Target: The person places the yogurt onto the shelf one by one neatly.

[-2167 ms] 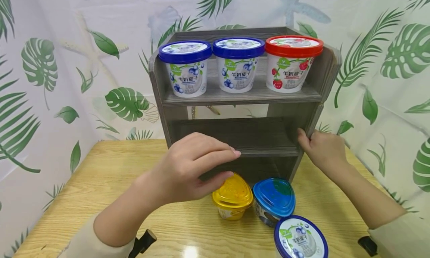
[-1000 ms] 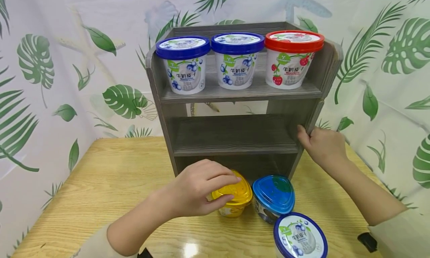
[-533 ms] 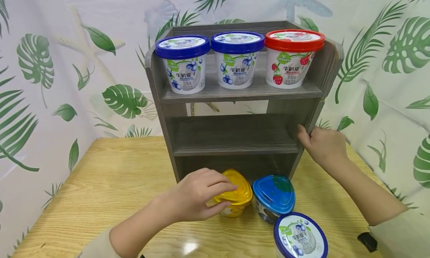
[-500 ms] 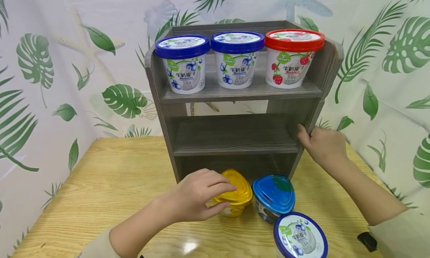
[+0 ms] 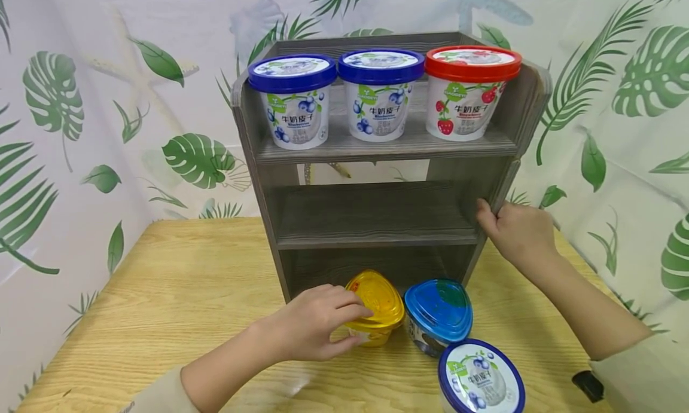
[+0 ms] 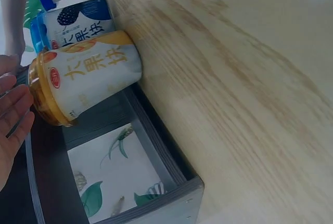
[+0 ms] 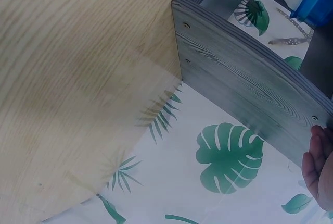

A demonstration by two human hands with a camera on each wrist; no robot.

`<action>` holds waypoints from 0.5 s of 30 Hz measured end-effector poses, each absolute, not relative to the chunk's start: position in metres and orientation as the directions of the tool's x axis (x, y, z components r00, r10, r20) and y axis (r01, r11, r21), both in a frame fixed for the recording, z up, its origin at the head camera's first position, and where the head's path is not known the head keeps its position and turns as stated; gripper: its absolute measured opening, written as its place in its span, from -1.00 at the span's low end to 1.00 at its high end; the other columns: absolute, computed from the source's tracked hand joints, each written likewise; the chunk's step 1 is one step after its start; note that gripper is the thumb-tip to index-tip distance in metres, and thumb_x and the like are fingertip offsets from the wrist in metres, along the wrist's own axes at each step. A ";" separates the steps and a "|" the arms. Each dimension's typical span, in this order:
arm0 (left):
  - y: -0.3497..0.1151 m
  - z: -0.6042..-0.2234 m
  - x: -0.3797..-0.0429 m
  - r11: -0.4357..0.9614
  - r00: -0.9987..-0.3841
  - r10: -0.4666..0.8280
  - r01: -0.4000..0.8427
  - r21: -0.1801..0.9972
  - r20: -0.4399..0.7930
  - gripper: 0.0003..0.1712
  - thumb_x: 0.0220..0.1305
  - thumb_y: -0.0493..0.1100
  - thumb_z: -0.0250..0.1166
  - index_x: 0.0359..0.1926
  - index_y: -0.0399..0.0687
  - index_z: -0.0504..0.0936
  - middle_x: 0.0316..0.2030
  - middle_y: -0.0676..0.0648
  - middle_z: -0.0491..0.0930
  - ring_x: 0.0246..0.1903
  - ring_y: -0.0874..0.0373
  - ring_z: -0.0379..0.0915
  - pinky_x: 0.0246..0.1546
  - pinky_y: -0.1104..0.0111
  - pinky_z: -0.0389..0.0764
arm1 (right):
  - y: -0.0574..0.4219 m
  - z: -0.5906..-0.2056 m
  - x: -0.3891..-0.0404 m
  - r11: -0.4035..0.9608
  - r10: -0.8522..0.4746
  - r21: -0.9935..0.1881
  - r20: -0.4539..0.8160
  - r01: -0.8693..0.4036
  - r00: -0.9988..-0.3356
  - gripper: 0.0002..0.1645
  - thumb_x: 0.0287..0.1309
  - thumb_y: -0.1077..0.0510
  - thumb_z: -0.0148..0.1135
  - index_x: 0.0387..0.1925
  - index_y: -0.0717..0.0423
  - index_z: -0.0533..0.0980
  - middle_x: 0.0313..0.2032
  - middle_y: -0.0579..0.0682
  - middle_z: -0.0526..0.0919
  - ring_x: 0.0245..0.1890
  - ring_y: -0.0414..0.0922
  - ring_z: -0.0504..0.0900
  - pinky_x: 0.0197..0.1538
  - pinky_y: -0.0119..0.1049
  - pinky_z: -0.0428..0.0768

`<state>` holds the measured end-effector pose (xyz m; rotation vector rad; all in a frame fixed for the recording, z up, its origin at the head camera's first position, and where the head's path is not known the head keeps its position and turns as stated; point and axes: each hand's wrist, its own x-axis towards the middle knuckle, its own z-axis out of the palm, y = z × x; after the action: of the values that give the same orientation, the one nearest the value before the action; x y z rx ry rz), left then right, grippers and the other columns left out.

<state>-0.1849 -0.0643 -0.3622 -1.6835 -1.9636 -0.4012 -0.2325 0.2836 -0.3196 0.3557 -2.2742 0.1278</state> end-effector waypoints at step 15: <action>-0.064 -0.374 -0.191 0.235 -0.158 0.848 0.968 -0.091 0.506 -0.59 -0.04 -0.10 0.49 -0.12 -0.09 0.63 -0.23 0.04 0.60 -0.25 0.21 0.51 -0.16 0.44 0.54 | 0.283 -0.320 -0.233 0.953 -0.214 0.022 0.757 -0.303 -0.618 -0.12 0.31 -0.34 -0.64 -0.97 0.07 0.04 -0.93 -0.05 0.04 -0.89 -0.16 -0.03 -0.77 -0.38 -0.13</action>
<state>-0.1914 -0.0641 -0.3736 -1.6613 -2.0595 -0.3514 -0.2331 0.2830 -0.3195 0.3620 -2.2578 0.1355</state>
